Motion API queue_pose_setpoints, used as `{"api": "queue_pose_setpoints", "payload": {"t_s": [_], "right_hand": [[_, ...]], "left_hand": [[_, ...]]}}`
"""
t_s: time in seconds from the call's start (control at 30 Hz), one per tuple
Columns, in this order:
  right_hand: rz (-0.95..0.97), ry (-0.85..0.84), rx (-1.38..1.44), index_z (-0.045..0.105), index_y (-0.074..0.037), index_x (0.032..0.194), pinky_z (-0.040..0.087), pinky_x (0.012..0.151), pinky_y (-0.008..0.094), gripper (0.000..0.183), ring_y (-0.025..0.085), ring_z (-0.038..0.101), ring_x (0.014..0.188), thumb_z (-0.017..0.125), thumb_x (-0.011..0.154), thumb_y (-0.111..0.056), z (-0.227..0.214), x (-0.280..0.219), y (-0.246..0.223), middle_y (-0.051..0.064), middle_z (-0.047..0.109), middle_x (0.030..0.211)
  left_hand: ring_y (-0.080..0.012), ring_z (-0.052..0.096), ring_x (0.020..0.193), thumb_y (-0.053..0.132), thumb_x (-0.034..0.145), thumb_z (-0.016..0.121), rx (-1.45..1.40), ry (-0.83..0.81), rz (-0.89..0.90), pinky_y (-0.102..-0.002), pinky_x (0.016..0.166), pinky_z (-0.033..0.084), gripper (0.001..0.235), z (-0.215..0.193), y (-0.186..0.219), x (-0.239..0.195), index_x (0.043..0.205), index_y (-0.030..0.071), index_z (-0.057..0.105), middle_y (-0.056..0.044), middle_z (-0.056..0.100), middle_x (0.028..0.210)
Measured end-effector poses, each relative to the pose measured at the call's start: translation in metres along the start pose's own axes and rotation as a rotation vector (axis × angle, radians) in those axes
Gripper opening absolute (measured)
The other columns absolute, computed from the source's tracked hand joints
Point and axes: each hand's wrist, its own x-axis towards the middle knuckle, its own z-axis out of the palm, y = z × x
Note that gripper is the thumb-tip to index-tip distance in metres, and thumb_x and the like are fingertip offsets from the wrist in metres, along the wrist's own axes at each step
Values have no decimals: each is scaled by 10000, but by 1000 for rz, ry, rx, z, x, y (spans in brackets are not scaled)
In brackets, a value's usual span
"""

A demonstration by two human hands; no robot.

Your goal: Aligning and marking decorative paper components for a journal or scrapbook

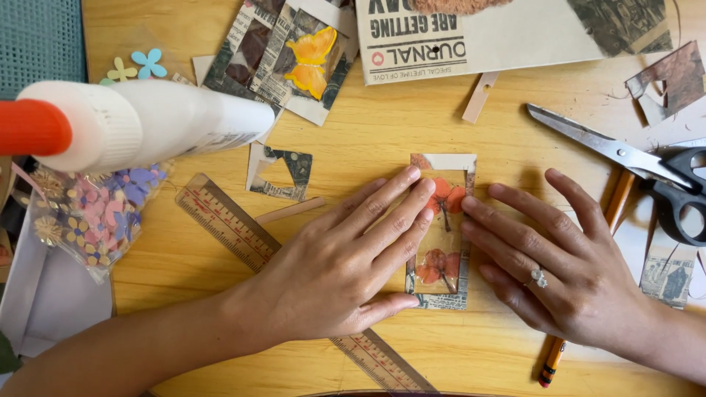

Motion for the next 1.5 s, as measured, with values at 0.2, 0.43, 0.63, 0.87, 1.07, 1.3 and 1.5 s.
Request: {"api": "queue_pose_setpoints", "payload": {"t_s": [0.2, 0.43, 0.63, 0.87, 1.07, 1.3, 1.5], "right_hand": [[-33, -23, -61, 515, -147, 1266, 322, 1068, 569, 496, 312, 492, 1252, 607, 887, -452, 2, -1, 0, 131, 523, 1343], [-97, -36, -70, 526, -198, 1288, 253, 1057, 655, 531, 262, 433, 1277, 566, 882, -537, 7, -10, 4, 72, 487, 1363], [-171, -72, -36, 516, -176, 1317, 256, 1078, 579, 490, 234, 397, 1311, 509, 932, -478, 1, -1, 3, 45, 466, 1399], [-166, -64, -18, 538, -170, 1287, 268, 1068, 576, 467, 236, 422, 1290, 502, 929, -468, 1, -1, 3, 41, 491, 1375], [-165, -74, -35, 529, -174, 1297, 281, 1063, 582, 483, 239, 414, 1298, 504, 923, -479, 1, -1, 3, 41, 477, 1387], [-129, -59, -49, 550, -179, 1278, 254, 1068, 592, 446, 251, 409, 1297, 487, 934, -455, 2, -4, 1, 31, 484, 1380], [-125, -60, -62, 531, -153, 1300, 258, 1071, 596, 502, 260, 411, 1304, 515, 921, -482, 4, -6, 2, 48, 491, 1379]], "left_hand": [[-397, 331, 1348, 455, 837, 696, 14, -3, -8, -458, 1137, 317, 739, 0, 1, 0, 1269, -108, 489, -282, 387, 1406], [-401, 331, 1346, 436, 828, 699, -9, 10, -12, -462, 1131, 315, 682, 1, 2, 0, 1211, -106, 543, -290, 394, 1396], [-419, 331, 1361, 402, 807, 765, -58, 8, -25, -467, 1151, 319, 753, 0, 2, 1, 1265, -118, 471, -312, 295, 1427], [-443, 294, 1375, 423, 792, 809, -79, 2, -29, -503, 1161, 312, 831, 1, 2, 0, 1329, -66, 404, -306, 285, 1437], [-406, 246, 1408, 676, 726, 823, 102, -75, -84, -509, 1179, 248, 1101, 4, 2, -2, 1427, 22, 283, -268, 231, 1485], [-395, 277, 1394, 802, 736, 770, 178, -71, -115, -514, 1174, 255, 1149, 5, 1, -3, 1448, 52, 270, -255, 268, 1478], [-401, 282, 1400, 797, 772, 762, 182, -67, -122, -513, 1173, 273, 1121, 7, 1, -3, 1449, 52, 270, -265, 235, 1483]]}}
